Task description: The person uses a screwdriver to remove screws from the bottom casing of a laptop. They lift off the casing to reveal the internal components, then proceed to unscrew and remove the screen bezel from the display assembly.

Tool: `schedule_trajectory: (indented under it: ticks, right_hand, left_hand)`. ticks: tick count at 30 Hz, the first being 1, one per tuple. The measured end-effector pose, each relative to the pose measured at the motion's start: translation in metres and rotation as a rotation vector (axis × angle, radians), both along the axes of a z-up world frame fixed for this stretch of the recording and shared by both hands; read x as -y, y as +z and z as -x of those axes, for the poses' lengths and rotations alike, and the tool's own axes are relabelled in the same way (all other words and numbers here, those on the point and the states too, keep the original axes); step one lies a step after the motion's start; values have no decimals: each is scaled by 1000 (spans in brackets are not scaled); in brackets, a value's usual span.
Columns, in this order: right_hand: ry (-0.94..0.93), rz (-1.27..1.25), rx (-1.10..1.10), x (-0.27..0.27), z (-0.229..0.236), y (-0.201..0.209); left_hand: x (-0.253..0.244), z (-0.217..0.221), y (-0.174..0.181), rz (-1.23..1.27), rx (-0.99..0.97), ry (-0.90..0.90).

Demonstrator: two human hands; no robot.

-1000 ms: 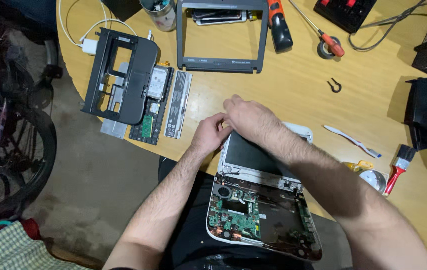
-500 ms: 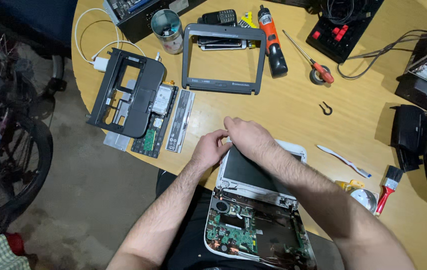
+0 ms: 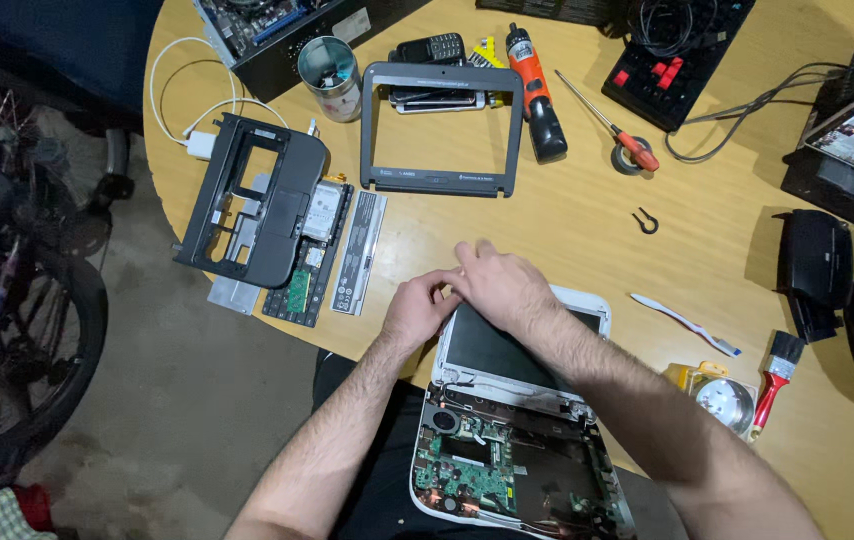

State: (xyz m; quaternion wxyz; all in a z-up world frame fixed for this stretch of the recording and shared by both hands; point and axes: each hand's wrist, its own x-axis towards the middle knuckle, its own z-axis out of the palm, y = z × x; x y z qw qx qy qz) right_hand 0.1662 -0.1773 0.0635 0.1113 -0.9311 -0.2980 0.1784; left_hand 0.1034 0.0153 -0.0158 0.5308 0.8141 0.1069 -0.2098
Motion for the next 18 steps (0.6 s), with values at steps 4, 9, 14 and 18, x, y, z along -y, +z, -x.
schedule_trajectory:
  ticks: [4, 9, 14, 18]
  right_hand:
    - [77, 50, 67, 14, -9, -25]
    - [13, -50, -67, 6, -8, -5]
    - [80, -16, 138, 13, -6, -25]
    - [26, -125, 12, 18, -7, -42]
  left_hand:
    - [-1, -3, -24, 27, -2, 17]
    - [-3, -6, -23, 6, 0, -5]
    - [-2, -3, -21, -4, 6, -2]
    - [2, -2, -15, -51, 9, -2]
